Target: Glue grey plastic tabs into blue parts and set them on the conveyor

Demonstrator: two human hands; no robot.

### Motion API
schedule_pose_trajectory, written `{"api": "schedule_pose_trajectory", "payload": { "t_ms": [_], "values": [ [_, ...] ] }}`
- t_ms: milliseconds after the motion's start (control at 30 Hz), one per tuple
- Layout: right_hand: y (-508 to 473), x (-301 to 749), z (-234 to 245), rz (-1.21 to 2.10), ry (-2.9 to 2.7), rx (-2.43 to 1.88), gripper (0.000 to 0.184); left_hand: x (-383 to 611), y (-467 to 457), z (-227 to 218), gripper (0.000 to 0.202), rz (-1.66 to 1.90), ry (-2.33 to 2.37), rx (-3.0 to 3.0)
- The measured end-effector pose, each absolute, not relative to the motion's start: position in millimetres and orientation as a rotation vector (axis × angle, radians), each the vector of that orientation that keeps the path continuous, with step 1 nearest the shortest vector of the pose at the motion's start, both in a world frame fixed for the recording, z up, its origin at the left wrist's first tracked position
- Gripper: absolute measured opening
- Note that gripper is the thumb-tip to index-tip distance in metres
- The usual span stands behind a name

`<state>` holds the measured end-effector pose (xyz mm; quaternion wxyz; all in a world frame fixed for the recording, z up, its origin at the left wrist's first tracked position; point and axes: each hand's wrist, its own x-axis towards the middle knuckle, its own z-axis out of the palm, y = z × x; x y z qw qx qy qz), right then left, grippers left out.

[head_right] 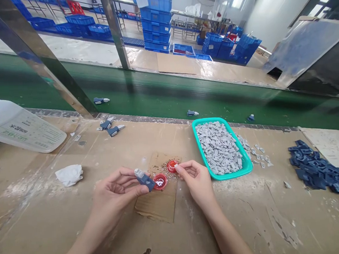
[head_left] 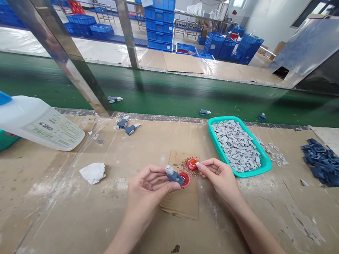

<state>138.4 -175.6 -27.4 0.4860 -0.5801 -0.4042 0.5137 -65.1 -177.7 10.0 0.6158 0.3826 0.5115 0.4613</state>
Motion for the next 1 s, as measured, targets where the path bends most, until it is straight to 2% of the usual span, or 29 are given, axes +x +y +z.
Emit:
{"api": "schedule_pose_trajectory", "payload": {
  "t_ms": [267, 567, 1000],
  "values": [
    [-184, 137, -10, 1.407, -0.931, -1.266, 0.021, -61, -175, 5, 0.043, 1.123, 1.164, 0.826],
    [-196, 117, 8, 1.561, -1.100, -1.166, 0.015, -55, -184, 8, 0.028, 1.070, 1.108, 0.891],
    [-195, 120, 11, 1.611, -1.175, -1.226, 0.029, -47, -191, 10, 0.014, 1.102, 1.021, 1.018]
  ]
}}
